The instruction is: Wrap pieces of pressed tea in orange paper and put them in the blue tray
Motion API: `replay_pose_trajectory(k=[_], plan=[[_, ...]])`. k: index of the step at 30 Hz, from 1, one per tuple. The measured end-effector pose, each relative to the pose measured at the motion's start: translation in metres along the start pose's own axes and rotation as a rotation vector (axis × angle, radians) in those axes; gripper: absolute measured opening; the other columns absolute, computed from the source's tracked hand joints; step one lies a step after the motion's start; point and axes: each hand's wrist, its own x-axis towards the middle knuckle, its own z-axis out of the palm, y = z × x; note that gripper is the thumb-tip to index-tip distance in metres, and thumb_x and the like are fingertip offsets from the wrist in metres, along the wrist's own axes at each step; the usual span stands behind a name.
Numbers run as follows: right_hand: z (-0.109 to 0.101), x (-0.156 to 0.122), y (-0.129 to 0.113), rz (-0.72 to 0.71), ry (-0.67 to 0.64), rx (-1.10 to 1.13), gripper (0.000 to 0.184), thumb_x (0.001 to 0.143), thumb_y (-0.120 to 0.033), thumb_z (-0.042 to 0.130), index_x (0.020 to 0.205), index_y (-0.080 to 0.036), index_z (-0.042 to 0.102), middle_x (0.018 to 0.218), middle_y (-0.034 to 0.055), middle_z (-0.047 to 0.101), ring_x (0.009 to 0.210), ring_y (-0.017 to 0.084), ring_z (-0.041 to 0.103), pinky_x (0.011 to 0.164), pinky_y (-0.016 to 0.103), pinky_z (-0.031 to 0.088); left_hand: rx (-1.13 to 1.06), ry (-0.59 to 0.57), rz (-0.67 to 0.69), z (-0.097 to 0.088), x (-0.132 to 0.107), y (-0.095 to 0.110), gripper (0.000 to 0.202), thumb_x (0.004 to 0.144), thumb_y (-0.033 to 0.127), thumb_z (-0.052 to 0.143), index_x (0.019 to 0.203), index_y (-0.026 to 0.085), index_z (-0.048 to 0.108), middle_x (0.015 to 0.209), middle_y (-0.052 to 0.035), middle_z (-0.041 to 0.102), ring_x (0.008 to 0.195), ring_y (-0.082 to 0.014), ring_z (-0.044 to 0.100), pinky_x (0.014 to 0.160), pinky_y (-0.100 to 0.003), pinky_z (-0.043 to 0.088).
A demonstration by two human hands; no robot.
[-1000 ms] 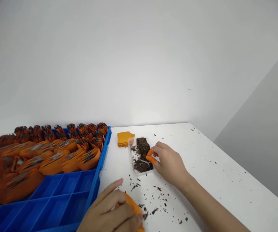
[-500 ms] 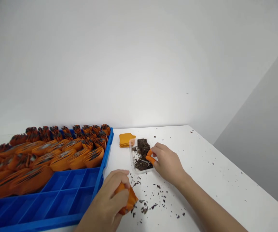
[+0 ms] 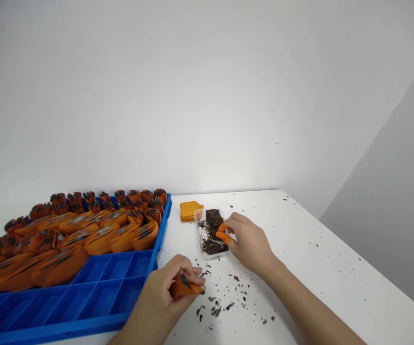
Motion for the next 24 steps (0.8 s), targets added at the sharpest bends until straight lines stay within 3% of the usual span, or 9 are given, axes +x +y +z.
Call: replay_pose_trajectory(k=[6,9,16,21,24], plan=[[-0.024,-0.009,-0.022,-0.23,-0.041,0.625,0.028,0.103,-0.046,0.07,0.086,-0.024,0.069,0.086,0.0017,0.06,0.074,0.016,0.056,0.058,0.028,0.048,-0.078,0.104,-0.026,-0.001,0.002,0.006,0.025,0.085,0.015,0.075,0.102,0.024,0.06,0.102,-0.0039,0.085,0.094,-0.0233,0.083,0.079,-0.03,0.066],[-0.026,-0.016,-0.032,-0.286,-0.023,0.775,0.026,0.101,-0.044,0.074,0.085,-0.023,0.069,0.084,0.0003,0.056,0.066,0.013,0.049,0.058,0.028,0.047,-0.13,0.159,-0.065,0.001,0.003,0.007,0.032,0.086,0.022,0.079,0.109,0.024,0.058,0.106,-0.0055,0.083,0.091,-0.0227,0.082,0.076,-0.032,0.067],[-0.021,-0.02,-0.036,-0.306,-0.022,0.747,0.021,0.1,-0.039,0.076,0.087,-0.023,0.072,0.085,0.0011,0.057,0.07,0.014,0.052,0.057,0.027,0.047,-0.152,0.167,-0.118,0.004,0.002,0.008,0.044,0.081,0.023,0.083,0.116,0.024,0.055,0.119,-0.009,0.081,0.115,-0.0281,0.077,0.082,-0.037,0.067],[-0.017,-0.02,-0.036,-0.449,0.021,0.577,0.021,0.102,-0.043,0.073,0.093,-0.024,0.077,0.086,0.0033,0.061,0.076,0.016,0.057,0.058,0.027,0.049,-0.131,0.143,-0.129,0.004,0.001,0.009,0.048,0.08,0.02,0.081,0.119,0.026,0.054,0.128,-0.0089,0.079,0.114,-0.0268,0.077,0.074,-0.033,0.065],[-0.015,-0.021,-0.036,-0.567,0.078,0.448,0.014,0.105,-0.035,0.07,0.1,-0.026,0.079,0.087,0.0034,0.062,0.078,0.017,0.058,0.063,0.029,0.049,-0.067,0.139,-0.109,0.004,0.001,0.01,0.049,0.081,0.019,0.08,0.121,0.026,0.054,0.127,-0.0076,0.079,0.109,-0.0253,0.078,0.078,-0.035,0.064]])
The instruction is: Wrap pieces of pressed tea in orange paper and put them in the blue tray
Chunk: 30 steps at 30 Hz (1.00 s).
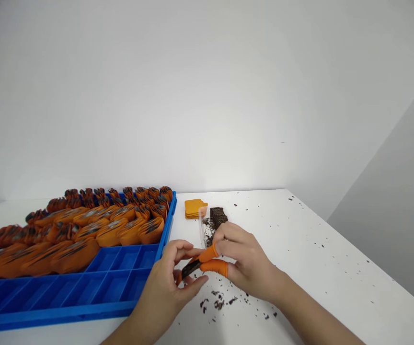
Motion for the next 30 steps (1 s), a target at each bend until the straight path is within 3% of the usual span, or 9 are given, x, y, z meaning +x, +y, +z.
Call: replay_pose_trajectory(k=[3,8,12,18,26,30], plan=[[0.003,-0.001,0.001,-0.085,-0.029,-0.105,0.019,0.109,-0.026,0.062,0.108,-0.03,0.08,0.09,0.0037,0.064,0.077,0.016,0.057,0.064,0.029,0.048,0.059,0.006,0.044,-0.001,0.0,0.0,0.047,0.082,0.016,0.078,0.12,0.026,0.053,0.123,-0.0061,0.08,0.105,-0.0245,0.078,0.087,-0.04,0.063],[0.006,-0.006,0.006,-0.136,-0.07,-0.127,0.02,0.102,-0.042,0.074,0.096,-0.024,0.077,0.093,0.0045,0.064,0.077,0.016,0.057,0.064,0.029,0.046,0.059,0.006,0.046,-0.001,-0.002,-0.002,0.044,0.085,0.016,0.073,0.121,0.027,0.05,0.124,-0.0055,0.079,0.102,-0.0231,0.077,0.086,-0.039,0.061],[0.011,-0.011,0.01,-0.135,-0.117,-0.169,0.024,0.101,-0.044,0.075,0.092,-0.021,0.072,0.096,0.0059,0.065,0.078,0.016,0.056,0.063,0.028,0.043,0.092,-0.005,0.09,-0.001,-0.002,-0.004,0.049,0.082,0.011,0.073,0.121,0.028,0.049,0.126,-0.0039,0.079,0.106,-0.024,0.076,0.092,-0.042,0.059],[0.014,-0.013,0.007,-0.18,-0.075,-0.223,0.017,0.104,-0.039,0.072,0.1,-0.023,0.072,0.093,0.0044,0.062,0.074,0.015,0.052,0.063,0.029,0.041,0.117,0.025,0.112,-0.001,-0.002,-0.003,0.049,0.078,0.005,0.069,0.118,0.028,0.051,0.123,-0.0039,0.079,0.103,-0.0252,0.077,0.091,-0.042,0.06],[0.016,-0.009,0.002,-0.156,-0.148,-0.282,0.018,0.107,-0.032,0.065,0.094,-0.021,0.07,0.096,0.0054,0.061,0.076,0.016,0.051,0.064,0.029,0.039,0.166,0.052,0.187,-0.001,-0.005,-0.005,0.048,0.077,0.001,0.065,0.115,0.027,0.057,0.115,-0.002,0.078,0.101,-0.024,0.077,0.086,-0.037,0.06],[0.017,-0.009,0.0,-0.148,-0.145,-0.291,0.015,0.107,-0.033,0.066,0.097,-0.022,0.07,0.098,0.0053,0.06,0.075,0.015,0.052,0.062,0.028,0.039,0.183,0.052,0.242,-0.001,-0.005,-0.005,0.03,0.079,0.003,0.066,0.094,0.026,0.054,0.116,-0.0043,0.08,0.103,-0.0253,0.076,0.086,-0.037,0.06]])
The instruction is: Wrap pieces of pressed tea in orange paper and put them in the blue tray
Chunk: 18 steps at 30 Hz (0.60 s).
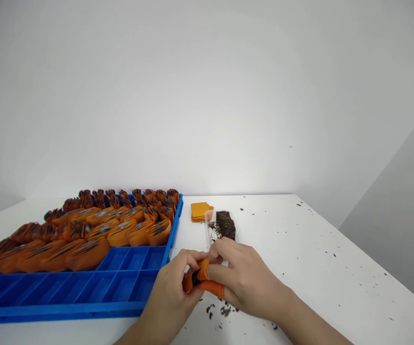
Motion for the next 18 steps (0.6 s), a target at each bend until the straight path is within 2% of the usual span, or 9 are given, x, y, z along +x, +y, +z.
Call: replay_pose_trajectory(k=[4,7,11,14,16,18], plan=[[0.002,0.0,0.003,0.05,0.071,0.144,0.014,0.102,-0.035,0.074,0.1,-0.023,0.068,0.097,0.0038,0.056,0.075,0.015,0.051,0.06,0.026,0.042,-0.01,-0.003,0.018,0.0,0.001,0.004,0.026,0.082,0.006,0.067,0.088,0.025,0.051,0.118,-0.0031,0.081,0.098,-0.0232,0.077,0.077,-0.033,0.06],[0.001,0.001,0.007,0.14,0.089,0.314,0.03,0.095,-0.045,0.082,0.105,-0.022,0.066,0.1,0.0049,0.057,0.08,0.017,0.053,0.061,0.027,0.046,-0.008,-0.008,0.043,0.001,0.001,0.007,0.026,0.081,0.005,0.066,0.088,0.025,0.052,0.111,-0.0016,0.081,0.093,-0.0215,0.077,0.071,-0.029,0.058],[0.001,0.002,0.011,0.14,0.06,0.458,0.03,0.101,-0.052,0.072,0.096,-0.022,0.072,0.098,0.0045,0.055,0.08,0.016,0.055,0.064,0.028,0.049,-0.015,-0.034,0.06,0.002,0.0,0.006,0.032,0.074,-0.002,0.063,0.087,0.025,0.05,0.106,-0.0002,0.08,0.088,-0.0195,0.076,0.073,-0.029,0.058],[0.004,0.0,0.014,0.15,0.064,0.494,0.029,0.101,-0.047,0.074,0.089,-0.021,0.071,0.096,0.004,0.053,0.08,0.016,0.055,0.064,0.028,0.049,0.029,-0.051,0.152,0.0,-0.001,0.005,0.032,0.079,-0.001,0.065,0.093,0.025,0.053,0.119,-0.004,0.076,0.108,-0.0232,0.074,0.09,-0.035,0.061],[0.006,-0.001,0.017,0.162,0.071,0.489,0.025,0.098,-0.042,0.079,0.087,-0.021,0.071,0.096,0.0036,0.052,0.08,0.016,0.054,0.063,0.029,0.048,0.109,-0.03,0.238,-0.002,-0.002,0.008,0.029,0.085,0.003,0.065,0.103,0.024,0.057,0.131,-0.0095,0.068,0.125,-0.0274,0.066,0.099,-0.04,0.06],[0.006,-0.002,0.02,0.176,0.077,0.481,0.021,0.097,-0.038,0.08,0.087,-0.022,0.071,0.095,0.0033,0.052,0.08,0.016,0.053,0.063,0.029,0.046,0.201,-0.015,0.3,-0.006,-0.002,0.012,0.027,0.091,0.007,0.066,0.112,0.023,0.06,0.133,-0.0136,0.062,0.126,-0.0302,0.062,0.1,-0.044,0.06]])
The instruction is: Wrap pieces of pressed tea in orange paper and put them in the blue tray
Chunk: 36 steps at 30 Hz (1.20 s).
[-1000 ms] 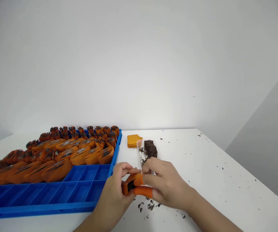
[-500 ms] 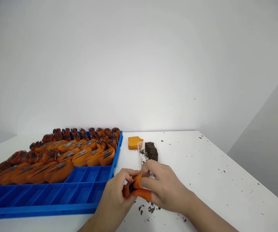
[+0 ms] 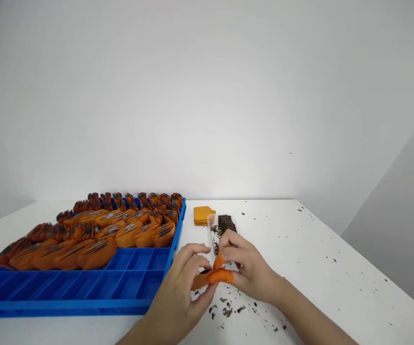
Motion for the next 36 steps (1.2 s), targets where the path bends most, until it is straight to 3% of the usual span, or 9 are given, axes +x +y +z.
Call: replay_pose_trajectory(k=[3,6,14,19,23,26,28,32,36], plan=[[-0.003,0.0,0.003,0.021,0.01,-0.001,0.019,0.099,-0.037,0.079,0.088,-0.023,0.072,0.094,0.0033,0.052,0.08,0.017,0.053,0.063,0.029,0.045,0.077,-0.055,0.071,-0.009,0.003,0.004,0.027,0.094,0.012,0.067,0.12,0.021,0.064,0.121,-0.013,0.062,0.112,-0.0296,0.064,0.095,-0.046,0.059],[-0.002,0.001,0.004,0.041,0.0,0.011,0.02,0.1,-0.039,0.077,0.088,-0.023,0.072,0.093,0.0032,0.053,0.079,0.017,0.053,0.064,0.03,0.046,0.039,-0.117,0.089,-0.019,0.007,0.005,0.028,0.098,0.012,0.065,0.124,0.022,0.068,0.11,-0.0089,0.065,0.099,-0.0241,0.066,0.086,-0.038,0.058],[0.005,-0.001,0.006,0.149,-0.059,0.113,0.042,0.091,-0.067,0.077,0.095,-0.025,0.076,0.093,0.0032,0.054,0.076,0.017,0.052,0.059,0.029,0.044,0.078,-0.159,-0.127,-0.05,-0.006,0.012,0.028,0.105,0.018,0.059,0.11,0.031,0.084,0.102,-0.0034,0.07,0.075,-0.016,0.066,0.069,-0.029,0.052],[0.0,-0.002,0.007,0.187,-0.1,0.032,0.028,0.099,-0.054,0.074,0.105,-0.026,0.074,0.094,0.0039,0.054,0.079,0.018,0.054,0.059,0.029,0.045,0.096,-0.03,-0.334,-0.111,-0.032,-0.002,0.022,0.103,0.036,0.064,0.095,0.031,0.084,0.099,-0.0027,0.074,0.073,-0.016,0.068,0.065,-0.027,0.053],[0.0,-0.003,0.004,0.186,-0.127,-0.035,0.017,0.1,-0.043,0.072,0.104,-0.026,0.071,0.093,0.0036,0.054,0.078,0.018,0.053,0.059,0.029,0.045,0.229,0.154,-0.433,-0.17,-0.053,-0.037,0.028,0.095,0.053,0.072,0.099,0.029,0.086,0.087,-0.0031,0.076,0.075,-0.0208,0.074,0.064,-0.027,0.057],[0.002,-0.004,0.002,0.166,-0.155,-0.039,0.014,0.099,-0.039,0.073,0.105,-0.027,0.071,0.093,0.0032,0.053,0.079,0.018,0.053,0.061,0.03,0.046,0.305,0.269,-0.487,-0.197,-0.065,-0.066,0.036,0.088,0.06,0.075,0.095,0.027,0.087,0.089,-0.0048,0.08,0.083,-0.0258,0.078,0.071,-0.031,0.061],[0.004,-0.004,0.001,0.154,-0.169,-0.034,0.013,0.099,-0.038,0.073,0.104,-0.026,0.07,0.094,0.0035,0.054,0.079,0.018,0.053,0.061,0.03,0.047,0.298,0.312,-0.552,-0.204,-0.071,-0.083,0.041,0.087,0.063,0.075,0.096,0.025,0.086,0.093,-0.0055,0.083,0.083,-0.0271,0.08,0.072,-0.032,0.063],[0.004,-0.004,0.0,0.132,-0.167,-0.025,0.012,0.099,-0.036,0.072,0.103,-0.026,0.07,0.095,0.004,0.055,0.078,0.018,0.054,0.062,0.03,0.047,0.315,0.341,-0.654,-0.202,-0.078,-0.101,0.049,0.09,0.067,0.067,0.103,0.023,0.084,0.096,-0.006,0.085,0.067,-0.026,0.078,0.046,-0.03,0.056],[0.003,-0.003,-0.002,0.124,-0.166,-0.036,0.01,0.099,-0.035,0.072,0.102,-0.026,0.071,0.094,0.004,0.055,0.078,0.018,0.054,0.062,0.03,0.047,0.534,0.362,-0.473,-0.199,-0.078,-0.104,0.039,0.093,0.058,0.065,0.093,0.024,0.084,0.091,-0.0051,0.084,0.084,-0.0274,0.079,0.069,-0.034,0.062]])
